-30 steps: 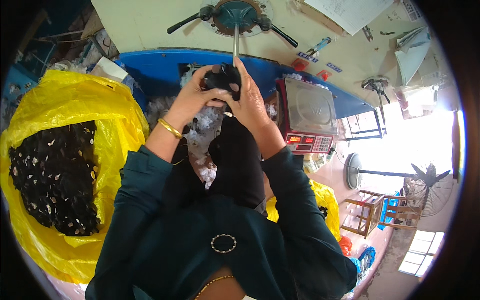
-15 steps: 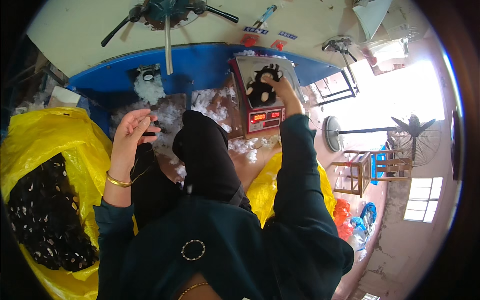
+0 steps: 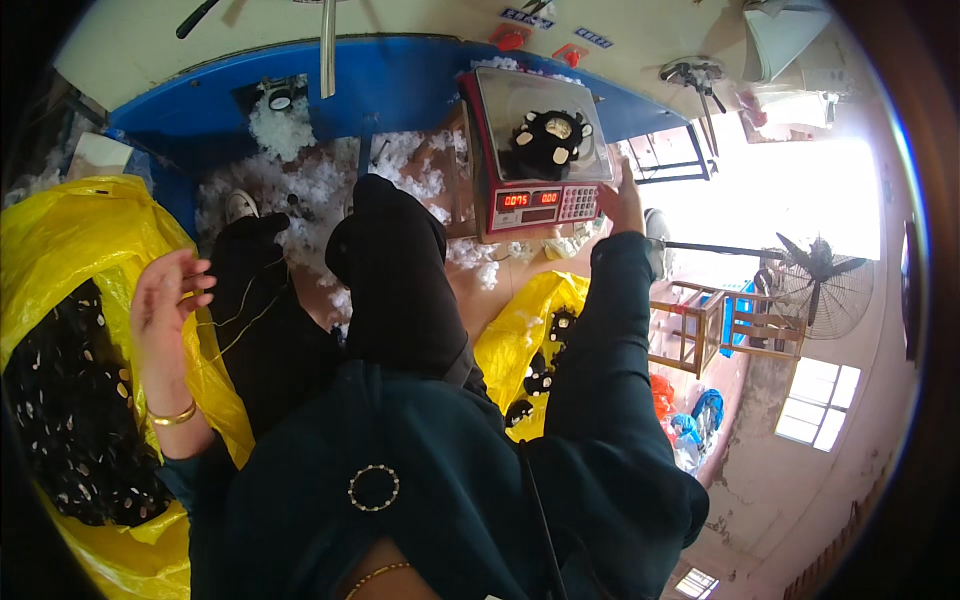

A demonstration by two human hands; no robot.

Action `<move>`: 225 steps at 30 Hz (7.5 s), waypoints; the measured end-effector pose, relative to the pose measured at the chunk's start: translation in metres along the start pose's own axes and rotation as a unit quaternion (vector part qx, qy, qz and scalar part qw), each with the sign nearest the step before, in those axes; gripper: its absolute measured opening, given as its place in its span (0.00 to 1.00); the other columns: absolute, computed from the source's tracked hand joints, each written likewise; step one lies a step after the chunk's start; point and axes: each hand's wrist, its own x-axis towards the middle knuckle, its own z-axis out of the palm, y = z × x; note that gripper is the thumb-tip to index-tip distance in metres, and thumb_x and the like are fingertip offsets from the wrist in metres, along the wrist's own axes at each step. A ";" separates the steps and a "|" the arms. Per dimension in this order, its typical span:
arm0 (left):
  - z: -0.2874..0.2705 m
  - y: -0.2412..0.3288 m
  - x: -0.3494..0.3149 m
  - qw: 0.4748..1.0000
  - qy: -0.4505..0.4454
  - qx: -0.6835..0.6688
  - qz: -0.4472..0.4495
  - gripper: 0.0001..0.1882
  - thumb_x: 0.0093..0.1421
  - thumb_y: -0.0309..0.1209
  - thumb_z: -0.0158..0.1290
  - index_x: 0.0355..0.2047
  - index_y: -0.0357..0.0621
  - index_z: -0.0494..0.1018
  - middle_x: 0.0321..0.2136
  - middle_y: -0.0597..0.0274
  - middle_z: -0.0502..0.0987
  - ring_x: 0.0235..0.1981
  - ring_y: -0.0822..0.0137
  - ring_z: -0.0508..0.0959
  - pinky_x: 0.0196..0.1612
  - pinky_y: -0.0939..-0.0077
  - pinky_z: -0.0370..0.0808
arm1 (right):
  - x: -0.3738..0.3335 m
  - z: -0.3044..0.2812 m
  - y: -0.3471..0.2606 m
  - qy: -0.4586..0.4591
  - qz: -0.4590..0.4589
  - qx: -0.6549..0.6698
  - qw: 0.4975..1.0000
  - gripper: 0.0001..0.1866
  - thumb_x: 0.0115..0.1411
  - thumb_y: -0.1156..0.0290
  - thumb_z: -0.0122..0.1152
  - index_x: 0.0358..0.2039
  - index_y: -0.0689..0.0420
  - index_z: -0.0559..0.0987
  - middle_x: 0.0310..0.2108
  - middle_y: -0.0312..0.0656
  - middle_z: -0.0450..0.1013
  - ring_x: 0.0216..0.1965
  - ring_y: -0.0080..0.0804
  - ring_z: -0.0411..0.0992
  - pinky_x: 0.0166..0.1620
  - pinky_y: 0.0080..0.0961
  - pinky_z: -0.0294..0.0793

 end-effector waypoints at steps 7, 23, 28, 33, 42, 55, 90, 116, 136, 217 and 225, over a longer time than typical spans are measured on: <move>-0.032 -0.020 -0.007 0.993 0.115 -0.025 -0.007 0.14 0.65 0.35 0.49 0.45 0.38 0.73 0.37 0.58 0.78 0.36 0.70 0.77 0.40 0.80 0.73 | -0.070 0.174 -0.001 -0.284 -0.012 -0.125 0.951 0.23 0.49 0.66 0.71 0.44 0.65 0.77 0.39 0.42 0.76 0.39 0.30 0.75 0.41 0.22 0.73; -0.214 -0.051 0.015 0.768 0.435 0.452 0.129 0.21 0.51 0.29 0.64 0.43 0.37 0.71 0.36 0.55 0.75 0.30 0.67 0.78 0.34 0.75 0.76 | -0.124 -0.063 -0.015 -0.219 -0.141 -0.695 0.671 0.34 0.32 0.59 0.77 0.41 0.61 0.79 0.34 0.50 0.77 0.40 0.43 0.75 0.47 0.34 0.73; -0.230 -0.055 0.075 0.655 0.455 0.603 0.027 0.37 0.46 0.39 0.65 0.54 0.43 0.62 0.50 0.45 0.67 0.51 0.43 0.68 0.52 0.56 0.70 | -0.201 0.059 -0.014 -0.341 -0.294 -0.609 0.654 0.21 0.48 0.73 0.66 0.44 0.61 0.78 0.35 0.47 0.77 0.35 0.33 0.76 0.39 0.26 0.75; -0.226 -0.042 0.047 0.691 0.333 0.641 0.005 0.26 0.41 0.32 0.64 0.44 0.46 0.73 0.40 0.47 0.73 0.44 0.47 0.73 0.47 0.58 0.72 | -0.232 0.110 0.015 -0.470 -0.235 -0.455 0.719 0.18 0.53 0.76 0.62 0.46 0.63 0.76 0.34 0.43 0.76 0.36 0.33 0.75 0.41 0.27 0.75; -0.216 -0.027 -0.040 0.815 0.351 0.419 0.192 0.18 0.41 0.15 0.56 0.35 0.40 0.71 0.32 0.54 0.73 0.37 0.53 0.74 0.42 0.70 0.72 | -0.304 0.199 0.010 -0.514 -0.319 -0.435 0.667 0.16 0.57 0.74 0.60 0.46 0.63 0.76 0.35 0.40 0.76 0.37 0.24 0.73 0.43 0.21 0.71; -0.156 0.036 -0.018 0.908 0.293 0.125 0.271 0.09 0.57 0.16 0.51 0.37 0.38 0.66 0.29 0.70 0.69 0.31 0.77 0.70 0.36 0.83 0.69 | -0.392 0.275 0.035 -0.693 -0.363 -0.263 0.565 0.13 0.55 0.80 0.61 0.43 0.61 0.78 0.36 0.42 0.77 0.38 0.27 0.76 0.41 0.21 0.73; 0.096 -0.007 0.032 0.978 -0.137 -0.097 0.126 0.40 0.56 0.31 0.61 0.62 0.38 0.50 0.53 0.56 0.64 0.54 0.65 0.67 0.57 0.70 0.65 | -0.374 0.277 0.061 -0.521 -0.391 -0.186 0.736 0.16 0.44 0.82 0.69 0.33 0.62 0.73 0.33 0.38 0.73 0.26 0.20 0.70 0.27 0.19 0.69; 0.151 0.031 0.094 0.976 -0.095 -0.195 -0.002 0.21 0.62 0.52 0.51 0.38 0.46 0.69 0.31 0.68 0.69 0.31 0.75 0.70 0.34 0.80 0.69 | -0.326 0.335 -0.035 -0.253 -0.628 -0.238 0.697 0.18 0.52 0.60 0.62 0.14 0.59 0.72 0.15 0.48 0.67 0.18 0.51 0.67 0.21 0.37 0.64; 0.156 0.018 0.075 0.952 -0.039 0.238 0.187 0.21 0.56 0.32 0.60 0.45 0.33 0.67 0.33 0.53 0.75 0.33 0.72 0.77 0.33 0.81 0.73 | -0.297 0.360 -0.035 -0.198 -0.685 -0.189 0.675 0.15 0.47 0.66 0.61 0.15 0.61 0.68 0.15 0.49 0.62 0.16 0.47 0.57 0.20 0.34 0.60; 0.154 0.005 0.103 0.930 -0.243 -0.273 0.027 0.18 0.67 0.33 0.45 0.53 0.39 0.57 0.38 0.49 0.75 0.31 0.59 0.81 0.30 0.73 0.81 | -0.259 0.307 -0.027 -0.589 -0.342 -0.055 0.731 0.16 0.58 0.76 0.61 0.16 0.59 0.67 0.19 0.27 0.58 0.24 0.14 0.55 0.27 0.17 0.55; 0.180 -0.001 0.091 0.955 -0.117 -0.261 0.084 0.16 0.64 0.23 0.48 0.49 0.42 0.58 0.39 0.53 0.73 0.34 0.65 0.79 0.36 0.72 0.81 | -0.321 0.267 -0.056 -0.472 -0.553 -0.357 0.586 0.41 0.45 0.70 0.70 0.60 0.54 0.63 0.50 0.47 0.71 0.50 0.47 0.71 0.51 0.34 0.70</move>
